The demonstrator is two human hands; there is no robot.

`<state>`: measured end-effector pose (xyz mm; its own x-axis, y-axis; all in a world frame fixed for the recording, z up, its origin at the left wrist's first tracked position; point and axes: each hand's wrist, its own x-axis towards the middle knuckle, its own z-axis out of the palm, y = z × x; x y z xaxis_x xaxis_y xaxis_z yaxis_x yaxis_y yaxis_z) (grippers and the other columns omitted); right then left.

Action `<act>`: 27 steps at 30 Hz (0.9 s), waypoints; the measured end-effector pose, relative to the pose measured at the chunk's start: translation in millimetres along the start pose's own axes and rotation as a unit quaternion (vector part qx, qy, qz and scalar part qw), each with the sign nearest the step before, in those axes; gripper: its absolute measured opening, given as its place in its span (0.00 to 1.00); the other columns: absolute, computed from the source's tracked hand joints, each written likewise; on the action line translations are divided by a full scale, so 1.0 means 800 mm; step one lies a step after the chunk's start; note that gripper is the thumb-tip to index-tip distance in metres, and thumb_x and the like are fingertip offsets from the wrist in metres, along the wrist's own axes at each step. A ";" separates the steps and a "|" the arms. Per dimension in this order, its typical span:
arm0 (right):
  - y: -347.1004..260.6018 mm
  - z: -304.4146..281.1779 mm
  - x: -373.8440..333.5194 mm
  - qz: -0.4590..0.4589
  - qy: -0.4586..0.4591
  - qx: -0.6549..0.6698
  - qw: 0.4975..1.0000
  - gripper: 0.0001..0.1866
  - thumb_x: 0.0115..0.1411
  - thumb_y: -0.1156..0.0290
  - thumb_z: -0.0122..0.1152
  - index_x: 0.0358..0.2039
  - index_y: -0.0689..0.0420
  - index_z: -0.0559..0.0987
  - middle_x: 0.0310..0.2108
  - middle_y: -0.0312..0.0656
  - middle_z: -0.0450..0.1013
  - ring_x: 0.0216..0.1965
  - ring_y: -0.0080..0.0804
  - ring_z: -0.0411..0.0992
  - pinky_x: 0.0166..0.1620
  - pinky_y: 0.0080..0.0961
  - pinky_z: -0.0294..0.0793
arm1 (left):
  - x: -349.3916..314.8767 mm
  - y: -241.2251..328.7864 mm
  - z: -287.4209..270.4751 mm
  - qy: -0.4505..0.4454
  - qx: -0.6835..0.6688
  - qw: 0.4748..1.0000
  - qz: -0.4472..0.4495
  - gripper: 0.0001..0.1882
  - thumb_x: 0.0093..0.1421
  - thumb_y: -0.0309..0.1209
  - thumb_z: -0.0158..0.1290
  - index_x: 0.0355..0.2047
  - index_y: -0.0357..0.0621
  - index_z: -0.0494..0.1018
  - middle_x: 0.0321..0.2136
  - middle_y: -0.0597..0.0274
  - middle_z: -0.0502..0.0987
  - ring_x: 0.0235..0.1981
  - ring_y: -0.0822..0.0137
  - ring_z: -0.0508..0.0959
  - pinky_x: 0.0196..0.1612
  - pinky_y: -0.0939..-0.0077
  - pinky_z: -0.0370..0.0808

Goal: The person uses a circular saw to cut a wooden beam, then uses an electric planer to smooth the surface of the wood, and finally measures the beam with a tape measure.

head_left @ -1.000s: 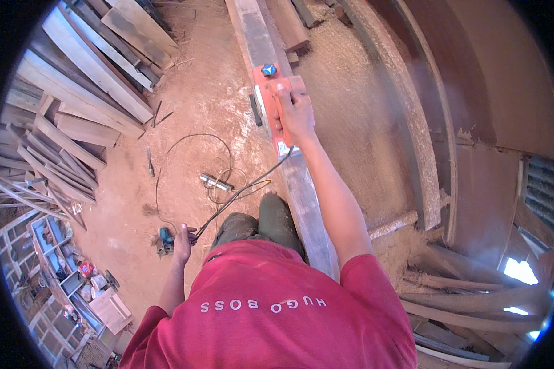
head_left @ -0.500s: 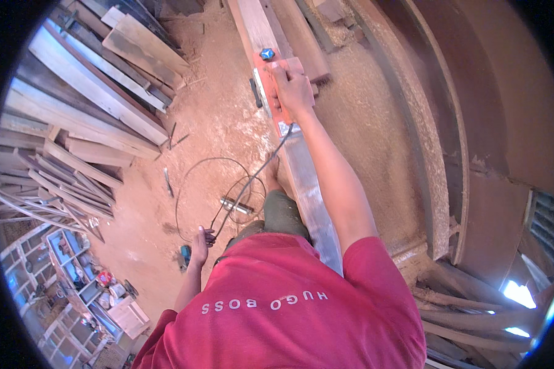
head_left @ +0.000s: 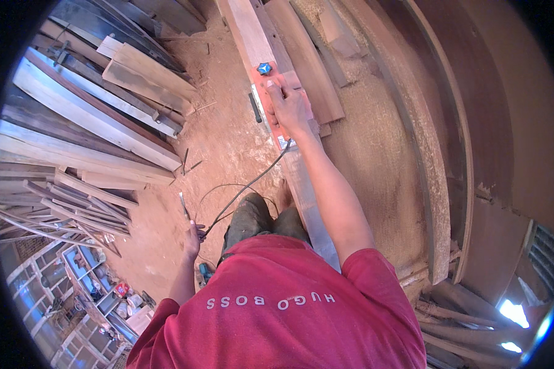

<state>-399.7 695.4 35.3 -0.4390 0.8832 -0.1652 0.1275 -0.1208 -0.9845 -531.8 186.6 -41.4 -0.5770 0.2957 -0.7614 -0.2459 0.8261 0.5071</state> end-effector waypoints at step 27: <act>-0.092 0.148 0.418 0.067 -0.023 -0.013 0.997 0.25 0.63 0.49 0.58 0.35 0.64 0.77 0.12 0.39 0.69 0.12 0.27 0.70 0.15 0.29 0.67 | 0.271 0.281 -0.052 -0.019 -0.029 0.999 0.010 0.42 0.67 0.64 0.29 0.42 0.34 0.76 0.27 0.54 0.78 0.30 0.65 0.79 0.33 0.72 0.76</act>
<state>-661.0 945.8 45.5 -0.4566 0.8385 -0.2974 0.2108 -0.2228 -0.9518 -744.4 416.4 -75.8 -0.5520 0.3309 -0.7653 -0.2806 0.7906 0.5442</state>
